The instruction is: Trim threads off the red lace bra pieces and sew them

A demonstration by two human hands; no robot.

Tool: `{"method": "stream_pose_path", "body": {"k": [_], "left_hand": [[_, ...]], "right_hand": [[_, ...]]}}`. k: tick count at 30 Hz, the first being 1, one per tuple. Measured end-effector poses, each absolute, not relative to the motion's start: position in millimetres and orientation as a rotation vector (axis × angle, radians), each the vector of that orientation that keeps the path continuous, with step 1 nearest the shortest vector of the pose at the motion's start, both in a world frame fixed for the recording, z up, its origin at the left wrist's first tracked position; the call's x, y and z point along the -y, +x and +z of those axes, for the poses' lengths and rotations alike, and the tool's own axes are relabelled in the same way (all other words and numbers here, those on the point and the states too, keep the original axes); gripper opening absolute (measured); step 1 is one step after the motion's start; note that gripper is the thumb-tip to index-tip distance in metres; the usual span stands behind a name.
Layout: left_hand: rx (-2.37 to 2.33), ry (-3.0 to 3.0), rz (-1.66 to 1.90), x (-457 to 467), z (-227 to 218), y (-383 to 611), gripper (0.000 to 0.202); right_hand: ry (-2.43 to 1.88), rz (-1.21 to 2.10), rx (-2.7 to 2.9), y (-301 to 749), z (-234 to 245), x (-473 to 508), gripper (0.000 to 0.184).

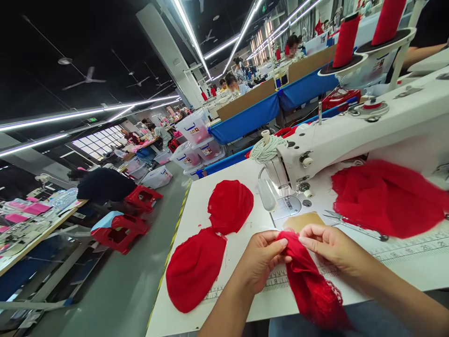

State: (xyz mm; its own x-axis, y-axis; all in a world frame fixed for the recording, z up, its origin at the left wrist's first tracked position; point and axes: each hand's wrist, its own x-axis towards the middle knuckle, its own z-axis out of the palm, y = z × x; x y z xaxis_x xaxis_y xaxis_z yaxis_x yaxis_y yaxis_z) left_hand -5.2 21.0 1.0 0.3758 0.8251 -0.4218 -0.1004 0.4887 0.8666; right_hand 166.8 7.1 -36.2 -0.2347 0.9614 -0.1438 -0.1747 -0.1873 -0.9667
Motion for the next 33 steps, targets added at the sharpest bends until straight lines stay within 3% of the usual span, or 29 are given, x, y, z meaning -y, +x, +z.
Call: {"method": "stream_pose_path", "body": {"k": [6,14,16,20,26,33], "left_hand": [[-1.033,0.823,0.610,-22,-1,-8,0.046],[-1.029,0.854,0.641,-22,2,-12,0.038],[-1.033,0.896,0.667,-22,1,-12,0.036],[-1.190,1.022,0.809,-17,-7,-6,0.032],[-1.145,0.941,0.943,-5,-13,9,0.027],[-1.064,0.804,0.973,-5,-19,8,0.033]], "right_hand": [[-1.155,1.487,1.114,169,-46,-6,0.041],[-1.069,1.580,1.264,177,-46,-8,0.035],[-1.154,1.410,1.416,181,-44,-4,0.027],[-1.231,0.756,1.669,173,-45,12,0.016],[-1.103,0.118,1.935,145,-55,31,0.026],[-1.155,0.207,1.842,151,-52,25,0.020]]}}
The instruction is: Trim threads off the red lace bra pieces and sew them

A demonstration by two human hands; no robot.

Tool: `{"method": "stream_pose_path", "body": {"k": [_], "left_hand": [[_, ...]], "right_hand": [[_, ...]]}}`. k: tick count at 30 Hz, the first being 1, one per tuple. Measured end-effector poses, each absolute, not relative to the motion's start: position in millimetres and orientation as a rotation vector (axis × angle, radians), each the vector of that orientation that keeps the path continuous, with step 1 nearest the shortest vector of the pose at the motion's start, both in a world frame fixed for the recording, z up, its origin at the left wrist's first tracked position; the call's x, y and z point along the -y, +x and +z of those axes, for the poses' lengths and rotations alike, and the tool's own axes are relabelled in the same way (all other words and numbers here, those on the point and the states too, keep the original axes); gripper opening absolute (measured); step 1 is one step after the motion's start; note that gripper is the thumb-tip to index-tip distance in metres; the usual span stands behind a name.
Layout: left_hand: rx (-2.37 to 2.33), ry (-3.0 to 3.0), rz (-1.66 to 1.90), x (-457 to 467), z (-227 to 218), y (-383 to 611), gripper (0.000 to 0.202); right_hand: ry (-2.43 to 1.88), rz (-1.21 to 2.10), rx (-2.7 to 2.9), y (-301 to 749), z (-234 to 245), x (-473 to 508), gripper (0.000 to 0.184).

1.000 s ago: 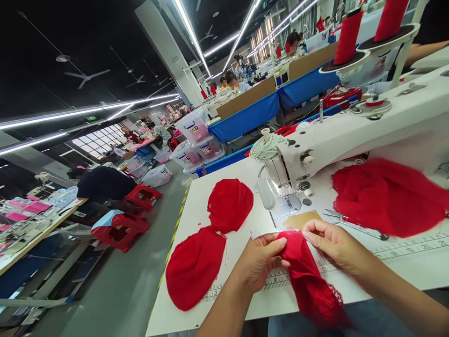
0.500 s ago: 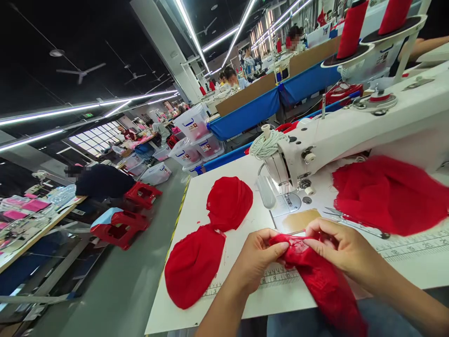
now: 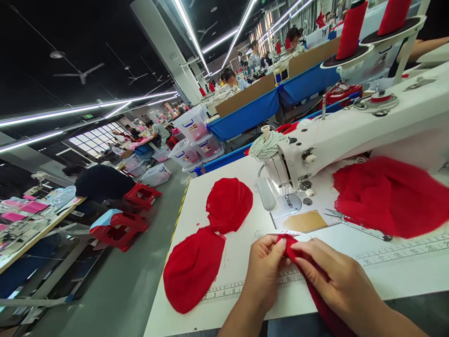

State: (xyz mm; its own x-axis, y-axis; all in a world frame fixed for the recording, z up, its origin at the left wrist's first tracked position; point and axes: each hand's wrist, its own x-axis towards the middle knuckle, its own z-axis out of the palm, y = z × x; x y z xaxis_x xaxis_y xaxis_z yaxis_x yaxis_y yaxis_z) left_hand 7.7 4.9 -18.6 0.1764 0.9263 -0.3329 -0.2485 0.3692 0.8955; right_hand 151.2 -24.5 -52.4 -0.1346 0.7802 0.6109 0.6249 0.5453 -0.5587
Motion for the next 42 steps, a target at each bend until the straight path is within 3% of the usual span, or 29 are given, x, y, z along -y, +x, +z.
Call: {"method": "stream_pose_path", "body": {"k": [6,11,14,17,20,25,28,31,34,37,42], "left_hand": [[-1.042,0.855,0.972,-3,-20,11,0.031],[-1.151,0.906,0.952,-2,-20,14,0.040],[-1.150,0.842,0.977,-4,-23,12,0.043],[-1.041,0.741,0.958,-5,-24,11,0.039],[-0.897,0.714,0.901,-3,-23,13,0.034],[-0.953,0.805,0.895,-1,-24,15,0.032],[-1.070,0.913,0.890,-6,-27,11,0.033],[-1.148,1.007,0.882,-12,-27,5,0.032],[-1.172,1.020,0.868,-17,-25,2,0.030],[-1.154,0.940,0.861,-19,-22,4,0.030],[-1.098,0.779,0.850,-20,-18,9,0.036]], "right_hand": [[-1.342,-0.082,1.809,154,-47,18,0.037],[-1.361,-0.276,1.853,153,-51,18,0.041],[-1.363,0.062,1.819,158,-52,14,0.031],[-1.386,0.642,1.560,161,-49,7,0.024],[-1.281,1.224,1.236,158,-43,1,0.031],[-1.115,1.493,1.121,151,-45,1,0.027],[-1.282,1.208,1.346,164,-55,1,0.027],[-1.559,0.209,1.675,195,-63,-2,0.028],[-1.491,-0.421,1.990,229,-69,-5,0.029],[-1.392,-0.629,2.127,249,-73,-7,0.024],[-1.317,-0.570,2.079,254,-77,-10,0.029]]}}
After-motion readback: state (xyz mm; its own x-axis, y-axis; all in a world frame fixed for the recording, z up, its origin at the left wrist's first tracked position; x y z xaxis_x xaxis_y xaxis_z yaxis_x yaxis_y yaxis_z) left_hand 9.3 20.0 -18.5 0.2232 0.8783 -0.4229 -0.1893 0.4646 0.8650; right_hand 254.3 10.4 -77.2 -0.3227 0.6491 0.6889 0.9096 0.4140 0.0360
